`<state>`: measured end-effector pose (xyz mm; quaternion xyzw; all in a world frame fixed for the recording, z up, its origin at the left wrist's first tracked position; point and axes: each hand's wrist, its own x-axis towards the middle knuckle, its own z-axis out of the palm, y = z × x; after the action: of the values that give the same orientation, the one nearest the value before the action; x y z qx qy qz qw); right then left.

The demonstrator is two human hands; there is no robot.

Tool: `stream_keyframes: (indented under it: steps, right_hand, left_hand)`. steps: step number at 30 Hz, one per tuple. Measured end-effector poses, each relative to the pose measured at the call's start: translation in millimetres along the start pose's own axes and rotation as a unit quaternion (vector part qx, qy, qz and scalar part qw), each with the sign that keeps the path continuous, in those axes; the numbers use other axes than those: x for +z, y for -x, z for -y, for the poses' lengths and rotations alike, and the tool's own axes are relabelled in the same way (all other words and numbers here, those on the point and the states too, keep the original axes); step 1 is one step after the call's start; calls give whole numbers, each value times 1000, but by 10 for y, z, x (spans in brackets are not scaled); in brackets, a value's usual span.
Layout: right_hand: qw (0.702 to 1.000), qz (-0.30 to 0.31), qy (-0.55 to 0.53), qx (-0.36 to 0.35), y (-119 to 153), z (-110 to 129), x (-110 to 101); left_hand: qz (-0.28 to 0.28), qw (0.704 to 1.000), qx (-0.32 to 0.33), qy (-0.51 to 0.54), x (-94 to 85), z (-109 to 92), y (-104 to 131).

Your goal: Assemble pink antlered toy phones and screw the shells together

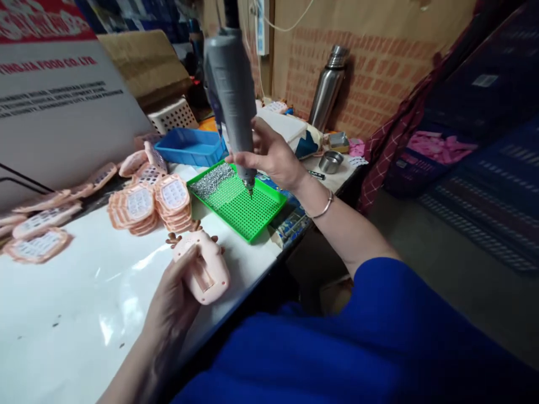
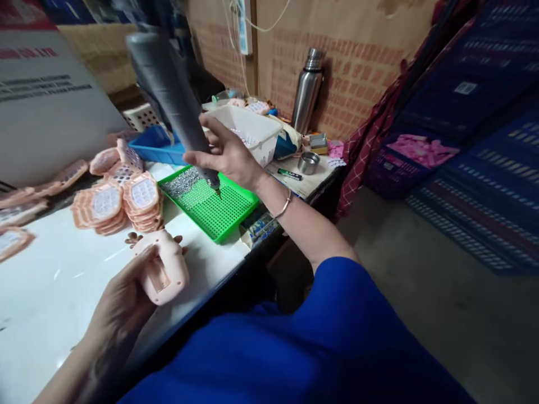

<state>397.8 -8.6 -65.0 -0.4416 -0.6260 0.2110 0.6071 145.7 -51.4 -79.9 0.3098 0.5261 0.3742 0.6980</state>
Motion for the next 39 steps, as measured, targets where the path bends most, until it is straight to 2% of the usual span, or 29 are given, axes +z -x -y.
stream_keyframes:
  steps: [2,4,8,12,20,27,31,34,39]
  right_hand:
    - [997,43,-62,6,-101,-8,103]
    - [992,60,-113,10,-183,-5,235]
    - [986,4,-153,67,-282,-23,513]
    - [981,-47,-141,126,-255,-33,692]
    - [982,-56,-162,78,-217,-231,762]
    - [974,-73,-114,181,-195,-133,790]
    - [979,-67,-153,113,-221,-138,777]
    - [982,-72,-156,83,-242,-3,774]
    - [985,-59,-142,82,-81,549,860]
  left_hand:
    - [19,1000,-2,-12,20,33,-49]
    - [26,999,3,-32,8,62,-83]
    - [4,997,44,-62,-56,95,-91]
    - [13,996,52,-76,-103,78,-80]
    - [-10,997,14,-80,-91,42,-120]
    - [1,997,22,-69,-115,69,-127]
    - [16,997,27,-71,-111,60,-130]
    - [35,997,28,-58,-108,58,-141]
    - [15,998,31,-51,-82,45,-128]
